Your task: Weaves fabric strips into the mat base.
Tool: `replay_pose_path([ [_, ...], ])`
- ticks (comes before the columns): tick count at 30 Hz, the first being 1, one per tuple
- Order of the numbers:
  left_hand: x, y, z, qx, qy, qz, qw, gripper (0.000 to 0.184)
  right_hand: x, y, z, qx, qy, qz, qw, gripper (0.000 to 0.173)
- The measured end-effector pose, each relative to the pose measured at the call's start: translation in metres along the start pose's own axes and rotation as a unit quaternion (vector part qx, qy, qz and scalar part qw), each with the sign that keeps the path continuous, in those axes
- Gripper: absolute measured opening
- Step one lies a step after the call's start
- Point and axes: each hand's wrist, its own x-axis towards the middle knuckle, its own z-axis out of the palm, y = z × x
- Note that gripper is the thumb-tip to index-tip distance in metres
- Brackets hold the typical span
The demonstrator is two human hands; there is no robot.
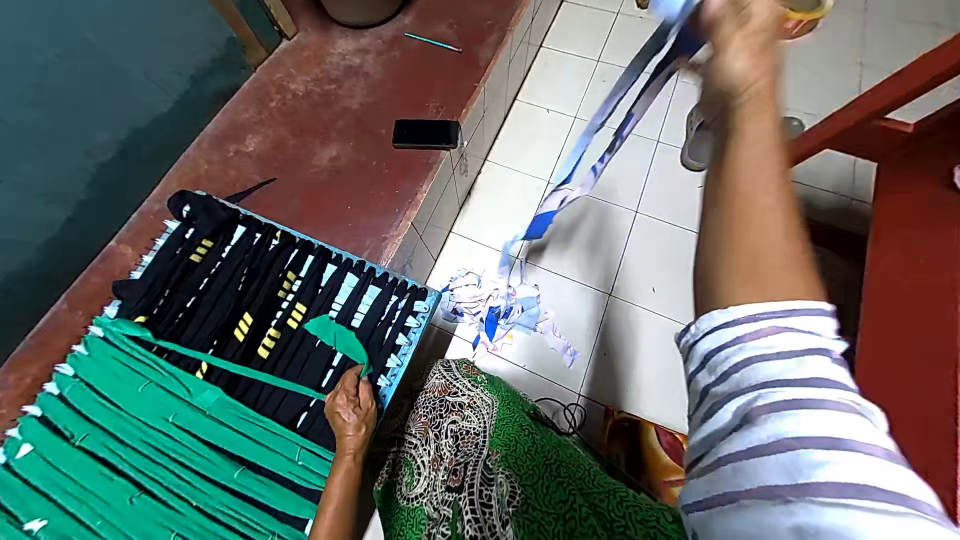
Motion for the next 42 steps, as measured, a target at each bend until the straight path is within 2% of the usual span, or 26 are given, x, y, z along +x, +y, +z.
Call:
replay_pose_path([
  [2,0.0,0.0,0.0,-0.001,0.001,0.001,1.0,0.032,-0.04,0.057,0.035,-0.089,-0.076,0.067,0.991,0.067],
  [3,0.0,0.0,0.0,-0.003,0.001,0.001,1.0,0.032,-0.068,0.091,0.054,-0.122,-0.111,0.104,0.981,0.066],
  [5,0.0,-0.001,0.001,-0.003,0.004,0.002,1.0,0.033,-0.135,0.161,0.089,-0.162,-0.182,0.22,0.945,0.044],
  [7,0.0,0.0,0.0,0.005,0.002,0.0,1.0,0.034,-0.202,0.221,0.12,-0.187,-0.259,0.358,0.878,0.038],
  [9,0.001,0.001,0.0,0.01,-0.002,0.001,1.0,0.034,-0.253,0.254,0.144,-0.2,-0.291,0.441,0.825,0.043],
  [11,0.0,0.001,0.0,0.012,-0.007,0.004,1.0,0.034,-0.288,0.263,0.164,-0.137,-0.255,0.517,0.806,0.045],
  [13,0.0,-0.001,0.001,0.012,-0.008,0.005,1.0,0.034,-0.306,0.262,0.178,-0.053,-0.235,0.555,0.796,0.043],
  [15,-0.001,-0.002,0.002,0.013,-0.008,0.007,1.0,0.034,-0.313,0.263,0.185,-0.05,-0.254,0.547,0.796,0.038],
  [18,-0.003,-0.002,0.002,0.012,-0.001,0.006,1.0,0.035,-0.312,0.267,0.178,-0.118,-0.267,0.501,0.815,0.036],
  [22,-0.003,-0.003,0.003,0.008,0.006,0.003,1.0,0.035,-0.29,0.25,0.146,-0.071,-0.185,0.474,0.858,0.03],
  [25,-0.005,-0.002,0.004,0.006,0.003,-0.001,1.0,0.035,-0.272,0.236,0.119,-0.008,-0.138,0.466,0.874,0.03],
  [28,-0.005,-0.002,0.004,0.007,0.005,0.0,1.0,0.035,-0.271,0.24,0.114,-0.056,-0.203,0.453,0.866,0.029],
  [32,-0.004,-0.001,0.002,0.004,0.008,0.004,1.0,0.034,-0.302,0.267,0.144,-0.133,-0.349,0.463,0.804,0.036],
  [34,-0.004,-0.002,0.002,0.001,0.008,0.004,1.0,0.034,-0.317,0.274,0.163,-0.14,-0.378,0.471,0.785,0.042],
  [38,-0.003,-0.003,0.003,-0.005,0.008,0.005,1.0,0.034,-0.321,0.26,0.172,-0.099,-0.326,0.475,0.811,0.042],
  [42,-0.003,-0.002,0.002,-0.014,0.005,0.0,1.0,0.034,-0.294,0.229,0.138,-0.03,-0.258,0.473,0.842,0.037],
])
